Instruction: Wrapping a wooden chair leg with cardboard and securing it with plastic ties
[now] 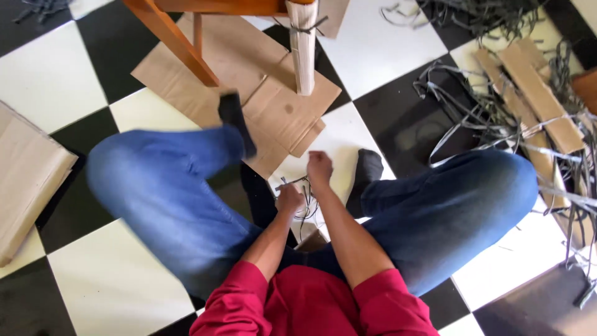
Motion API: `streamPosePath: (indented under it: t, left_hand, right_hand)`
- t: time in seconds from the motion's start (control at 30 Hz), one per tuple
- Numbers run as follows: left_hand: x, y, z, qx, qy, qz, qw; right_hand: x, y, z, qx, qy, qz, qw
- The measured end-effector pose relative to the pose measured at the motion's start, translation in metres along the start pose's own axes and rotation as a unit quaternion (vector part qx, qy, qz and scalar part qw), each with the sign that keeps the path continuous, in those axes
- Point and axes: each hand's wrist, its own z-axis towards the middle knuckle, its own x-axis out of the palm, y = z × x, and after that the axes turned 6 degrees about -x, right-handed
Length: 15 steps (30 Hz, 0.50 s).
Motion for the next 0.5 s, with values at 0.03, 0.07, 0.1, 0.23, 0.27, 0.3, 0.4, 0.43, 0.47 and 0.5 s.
streamPosePath:
  t: [0.03, 0.07, 0.1, 0.23, 0.27, 0.3, 0.4, 0.43, 0.47, 0.5]
  left_hand:
    - [0.004, 0.006, 0.009, -0.060, -0.007, -0.018, 0.998]
    - [-0.018, -0.003, -0.013, -0.061, -0.001, -0.013, 0.998]
    - [-0.037, -0.015, -0.037, -0.071, 0.014, -0.080, 0.994]
    - [-0.056, -0.034, -0.074, -0.104, 0.024, -0.159, 0.982]
    - [-0.057, -0.036, -0.081, -0.107, 0.031, -0.160, 0.981]
    - [-0.063, -0.037, -0.084, -0.117, 0.016, -0.193, 0.974]
    - [-0.087, -0.045, -0.087, -0.144, 0.003, -0.214, 0.966]
    - [-0.097, -0.052, -0.084, -0.157, 0.007, -0.200, 0.967]
    - [-0.104, -0.050, -0.080, -0.158, 0.004, -0.203, 0.966]
    - [-0.107, -0.048, -0.079, -0.154, 0.052, -0.193, 0.968]
  right_hand:
    - [-0.006, 0.007, 0.005, 0.012, -0.053, 0.019, 0.998]
    - [-0.007, 0.005, 0.006, 0.020, -0.054, 0.018, 0.998]
    - [-0.010, 0.002, 0.006, 0.058, -0.066, 0.033, 0.996]
    - [0.010, -0.064, 0.008, 0.128, -0.004, -0.060, 0.990]
    - [0.011, -0.071, 0.006, 0.132, -0.004, -0.066, 0.989]
    - [0.015, -0.076, 0.005, 0.135, 0.038, -0.113, 0.984]
    - [0.035, -0.103, 0.003, 0.101, 0.113, -0.186, 0.971]
    - [0.042, -0.112, 0.007, 0.065, 0.139, -0.209, 0.966]
    - [0.045, -0.103, 0.004, 0.061, 0.141, -0.210, 0.966]
    - [0.044, -0.097, -0.001, 0.079, 0.148, -0.205, 0.964]
